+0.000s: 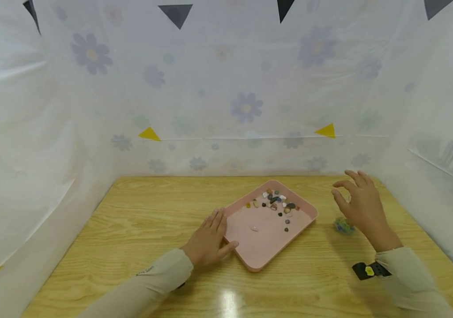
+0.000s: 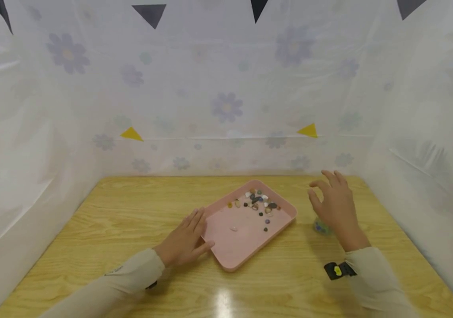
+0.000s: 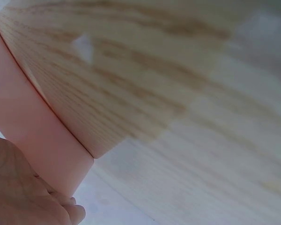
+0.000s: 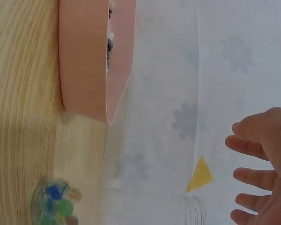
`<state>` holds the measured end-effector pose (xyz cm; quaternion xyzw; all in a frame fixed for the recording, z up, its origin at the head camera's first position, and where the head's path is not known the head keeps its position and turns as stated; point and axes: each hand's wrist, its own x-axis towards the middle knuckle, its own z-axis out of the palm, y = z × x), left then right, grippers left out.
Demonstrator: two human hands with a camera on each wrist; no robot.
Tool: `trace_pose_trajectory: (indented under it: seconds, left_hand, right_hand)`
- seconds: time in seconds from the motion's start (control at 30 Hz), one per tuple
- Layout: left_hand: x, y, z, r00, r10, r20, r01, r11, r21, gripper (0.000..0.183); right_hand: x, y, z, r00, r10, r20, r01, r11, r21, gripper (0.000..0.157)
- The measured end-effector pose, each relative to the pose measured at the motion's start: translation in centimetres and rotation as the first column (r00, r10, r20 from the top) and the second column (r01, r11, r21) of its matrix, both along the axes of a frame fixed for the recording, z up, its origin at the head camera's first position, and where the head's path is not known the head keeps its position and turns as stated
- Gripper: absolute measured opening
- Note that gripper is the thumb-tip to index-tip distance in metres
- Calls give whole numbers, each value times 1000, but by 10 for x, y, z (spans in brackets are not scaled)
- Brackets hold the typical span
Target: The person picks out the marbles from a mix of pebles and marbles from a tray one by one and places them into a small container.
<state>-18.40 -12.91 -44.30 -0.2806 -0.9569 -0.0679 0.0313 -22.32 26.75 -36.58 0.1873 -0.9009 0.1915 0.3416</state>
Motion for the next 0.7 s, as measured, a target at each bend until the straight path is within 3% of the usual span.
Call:
trace_pose_trajectory:
  seconds: [0.33, 0.7]
  left_hand:
    - [1, 0, 0, 1000, 9, -6, -9, 1000, -23, 88]
    - [0, -3, -1, 1000, -6, -21, 6, 1000, -4, 87]
  right_hand:
    - [-25, -51, -24, 987, 124, 101, -121, 992, -31, 19]
    - [-52, -83, -53, 959, 85, 271, -87, 996, -5, 26]
